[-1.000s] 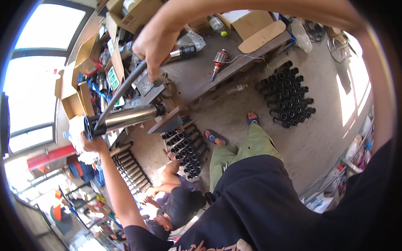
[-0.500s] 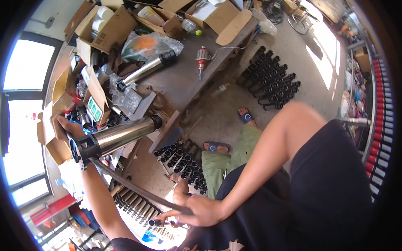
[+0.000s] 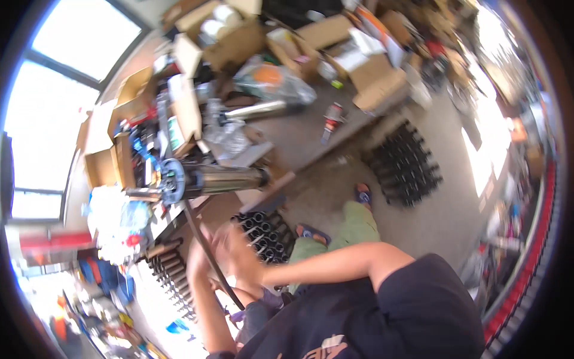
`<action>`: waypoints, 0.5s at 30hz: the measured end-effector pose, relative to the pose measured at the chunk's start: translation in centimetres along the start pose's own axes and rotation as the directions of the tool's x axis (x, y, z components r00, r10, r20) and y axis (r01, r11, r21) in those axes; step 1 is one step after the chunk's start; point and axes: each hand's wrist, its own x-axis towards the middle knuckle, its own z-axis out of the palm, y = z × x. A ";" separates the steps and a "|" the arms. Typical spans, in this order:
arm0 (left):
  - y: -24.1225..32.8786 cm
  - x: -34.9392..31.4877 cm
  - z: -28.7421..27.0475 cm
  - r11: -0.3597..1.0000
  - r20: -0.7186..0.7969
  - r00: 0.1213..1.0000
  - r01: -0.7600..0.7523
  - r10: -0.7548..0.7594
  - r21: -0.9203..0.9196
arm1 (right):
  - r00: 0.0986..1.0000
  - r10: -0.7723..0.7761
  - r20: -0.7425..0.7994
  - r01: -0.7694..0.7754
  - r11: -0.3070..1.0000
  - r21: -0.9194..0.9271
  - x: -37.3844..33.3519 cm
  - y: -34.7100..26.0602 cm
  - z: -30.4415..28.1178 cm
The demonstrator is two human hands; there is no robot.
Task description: The person places a metal top onto a large cylindrical component held in a vice, then tightens it by rotating a two-handled lever tool.
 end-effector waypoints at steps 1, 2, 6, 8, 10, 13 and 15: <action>-2.7 -6.1 2.6 0.798 0.360 0.920 0.332 -0.156 -0.503 | 0.984 -0.130 -0.124 0.120 0.989 -0.087 6.0 -0.1 -2.2; -6.4 -11.0 6.6 0.242 0.243 0.952 0.285 -0.188 -0.927 | 0.937 -0.252 -0.241 0.206 0.957 -0.203 12.1 0.0 -4.3; 5.2 -20.9 9.6 0.674 -0.457 0.880 -0.418 0.131 -0.610 | 0.330 -0.740 0.586 0.847 -0.042 -0.530 30.4 -7.2 -4.3; 9.2 -19.2 10.5 0.926 -0.608 0.792 -0.270 0.059 -0.262 | 0.072 -0.185 0.980 0.980 -0.172 -0.104 38.3 -8.5 -3.5; 14.4 -15.9 10.8 0.978 -0.697 0.691 -0.078 0.193 0.193 | 0.159 -0.077 0.984 0.984 -0.074 -0.165 44.7 -9.1 -4.7; 19.4 -11.1 10.6 0.890 -0.863 0.471 0.293 0.183 0.349 | 0.301 0.066 0.951 0.910 -0.319 -0.266 46.9 -13.1 -7.1; 21.4 -10.3 11.2 0.819 -0.918 0.387 0.496 0.089 0.289 | 0.279 -0.101 0.955 0.927 -0.232 -0.295 48.9 -10.8 -9.2</action>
